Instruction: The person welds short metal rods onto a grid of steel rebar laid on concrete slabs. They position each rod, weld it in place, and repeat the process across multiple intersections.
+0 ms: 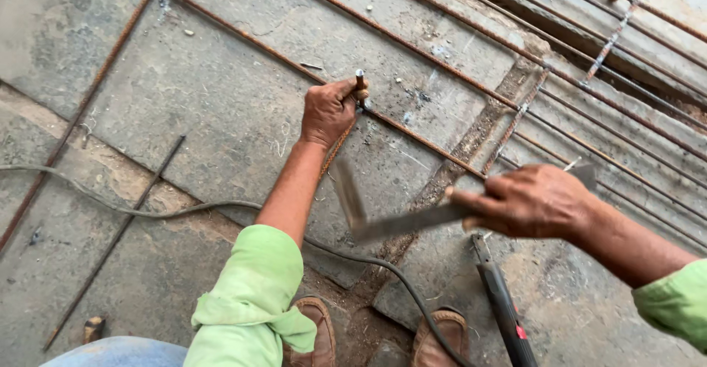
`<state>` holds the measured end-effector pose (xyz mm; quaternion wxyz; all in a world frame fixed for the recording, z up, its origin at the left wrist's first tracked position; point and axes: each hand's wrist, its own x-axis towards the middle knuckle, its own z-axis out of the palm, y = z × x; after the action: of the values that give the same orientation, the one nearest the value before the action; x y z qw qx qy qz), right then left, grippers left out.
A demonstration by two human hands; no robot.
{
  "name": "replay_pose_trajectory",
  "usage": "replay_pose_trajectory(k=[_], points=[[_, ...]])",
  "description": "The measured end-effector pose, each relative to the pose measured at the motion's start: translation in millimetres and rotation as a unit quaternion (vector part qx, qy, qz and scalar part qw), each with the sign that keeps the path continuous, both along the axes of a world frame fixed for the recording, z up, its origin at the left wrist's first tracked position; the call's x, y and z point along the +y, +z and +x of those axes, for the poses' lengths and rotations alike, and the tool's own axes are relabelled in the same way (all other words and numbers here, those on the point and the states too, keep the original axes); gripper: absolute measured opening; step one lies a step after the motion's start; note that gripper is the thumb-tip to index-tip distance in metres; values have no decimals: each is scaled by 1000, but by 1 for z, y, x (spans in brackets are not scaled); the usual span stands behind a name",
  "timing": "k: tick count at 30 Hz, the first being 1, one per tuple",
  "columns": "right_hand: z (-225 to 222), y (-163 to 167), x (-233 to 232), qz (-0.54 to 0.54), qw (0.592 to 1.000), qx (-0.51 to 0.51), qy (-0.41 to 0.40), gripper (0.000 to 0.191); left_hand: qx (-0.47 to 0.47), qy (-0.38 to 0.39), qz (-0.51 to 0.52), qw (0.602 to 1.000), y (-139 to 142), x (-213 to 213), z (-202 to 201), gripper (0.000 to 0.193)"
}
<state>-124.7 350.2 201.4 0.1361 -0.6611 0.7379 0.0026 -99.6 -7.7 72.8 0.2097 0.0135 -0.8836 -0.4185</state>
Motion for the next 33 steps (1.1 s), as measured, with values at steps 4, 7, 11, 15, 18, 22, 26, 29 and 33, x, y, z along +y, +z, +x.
replay_pose_trajectory(k=[4,7,11,15,18,22,26,29,33], points=[[7,-2,-5,-15,999,-29,28,65,-47,9,17,999,8,0,5,15],[22,-2,-11,26,986,-132,-101,59,-141,16,71,987,9,-10,14,23],[75,7,-12,-113,849,-444,-263,48,-189,49,314,929,2,-25,57,47],[94,21,-42,-96,390,-786,-471,63,-206,-63,504,836,-5,2,90,66],[93,34,-82,-189,152,-856,-456,63,-109,-112,155,975,-2,42,93,94],[122,52,-111,-195,192,-878,-393,71,-330,66,-55,940,-2,66,78,49],[146,53,-108,-220,373,-828,-355,72,-315,155,-41,935,-13,54,85,37],[164,46,-99,-181,445,-799,-362,70,-282,200,-102,933,-25,37,90,39],[175,31,-88,-187,403,-828,-342,66,-250,248,-227,908,-34,29,90,24]])
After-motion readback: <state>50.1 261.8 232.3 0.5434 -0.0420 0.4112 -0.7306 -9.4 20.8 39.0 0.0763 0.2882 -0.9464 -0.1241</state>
